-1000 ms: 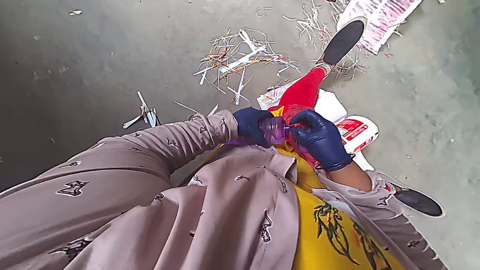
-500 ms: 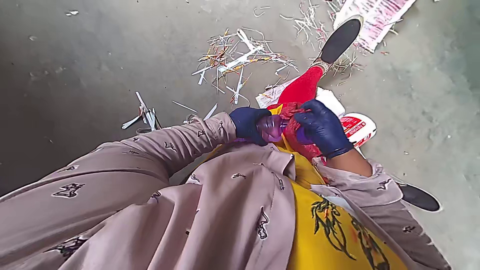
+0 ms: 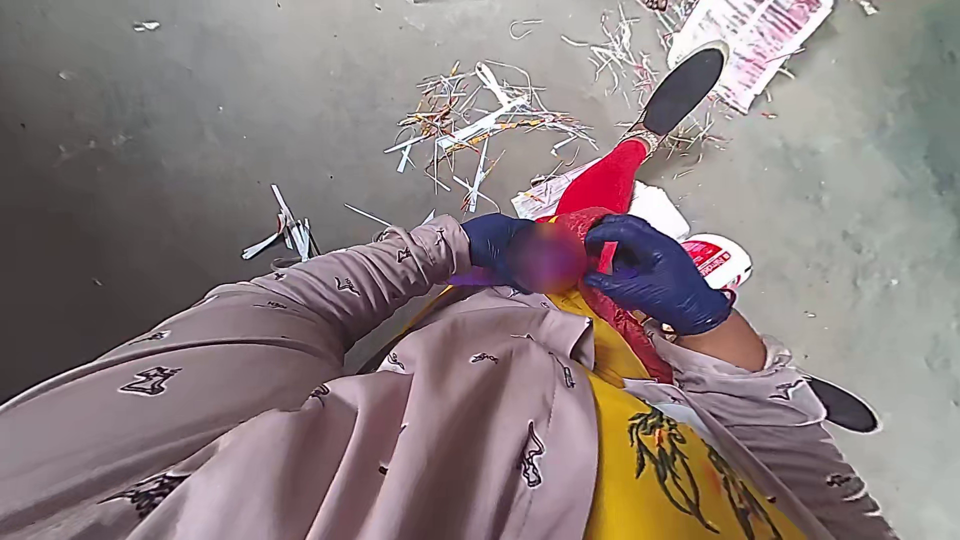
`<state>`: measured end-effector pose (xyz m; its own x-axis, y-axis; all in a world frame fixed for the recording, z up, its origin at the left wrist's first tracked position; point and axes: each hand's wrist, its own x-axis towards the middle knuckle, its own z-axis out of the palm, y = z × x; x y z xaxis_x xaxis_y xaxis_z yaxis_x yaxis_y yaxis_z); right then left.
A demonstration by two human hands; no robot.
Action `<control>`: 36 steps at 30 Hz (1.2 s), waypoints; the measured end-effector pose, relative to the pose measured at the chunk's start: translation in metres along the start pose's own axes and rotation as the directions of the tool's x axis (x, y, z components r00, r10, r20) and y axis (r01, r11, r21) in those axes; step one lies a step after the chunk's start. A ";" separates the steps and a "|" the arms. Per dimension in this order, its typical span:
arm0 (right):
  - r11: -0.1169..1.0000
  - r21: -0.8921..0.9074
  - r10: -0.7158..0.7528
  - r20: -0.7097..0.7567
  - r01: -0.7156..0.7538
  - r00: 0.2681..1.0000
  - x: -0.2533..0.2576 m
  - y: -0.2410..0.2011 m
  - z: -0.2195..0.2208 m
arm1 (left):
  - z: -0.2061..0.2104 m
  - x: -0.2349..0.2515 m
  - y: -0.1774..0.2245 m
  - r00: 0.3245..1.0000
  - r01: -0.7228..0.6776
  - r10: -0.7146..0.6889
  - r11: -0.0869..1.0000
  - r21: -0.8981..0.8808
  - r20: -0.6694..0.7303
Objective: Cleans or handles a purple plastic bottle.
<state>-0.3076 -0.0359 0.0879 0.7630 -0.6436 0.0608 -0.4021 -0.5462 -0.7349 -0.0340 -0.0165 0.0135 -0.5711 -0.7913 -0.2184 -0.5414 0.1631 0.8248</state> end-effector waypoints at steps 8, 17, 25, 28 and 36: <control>0.983 -0.183 0.049 0.136 -0.023 0.989 0.020 0.004 0.000 | -0.005 0.016 -0.010 0.989 -0.088 0.091 0.996 -0.026 0.115; 0.967 -0.255 0.060 0.299 0.019 0.952 0.038 0.004 -0.002 | -0.008 0.033 -0.019 0.948 -0.079 0.159 0.957 -0.279 0.277; 0.951 -0.283 -0.036 0.291 0.121 0.956 0.041 0.005 -0.003 | -0.010 0.038 -0.022 0.936 -0.072 0.160 0.960 -0.272 0.314; 0.922 -0.371 0.025 0.335 0.108 0.942 0.043 0.000 -0.005 | -0.008 0.038 -0.023 0.938 -0.075 0.163 0.957 -0.280 0.307; 0.881 -0.469 0.102 0.318 0.063 0.943 0.048 0.002 -0.005 | -0.004 0.034 -0.013 0.953 -0.030 0.130 0.940 -0.341 0.274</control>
<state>-0.2744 -0.0706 0.0923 0.8390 -0.4919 -0.2327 -0.5438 -0.7730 -0.3267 -0.0445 -0.0479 -0.0027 -0.7839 -0.5711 -0.2438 -0.2813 -0.0234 0.9593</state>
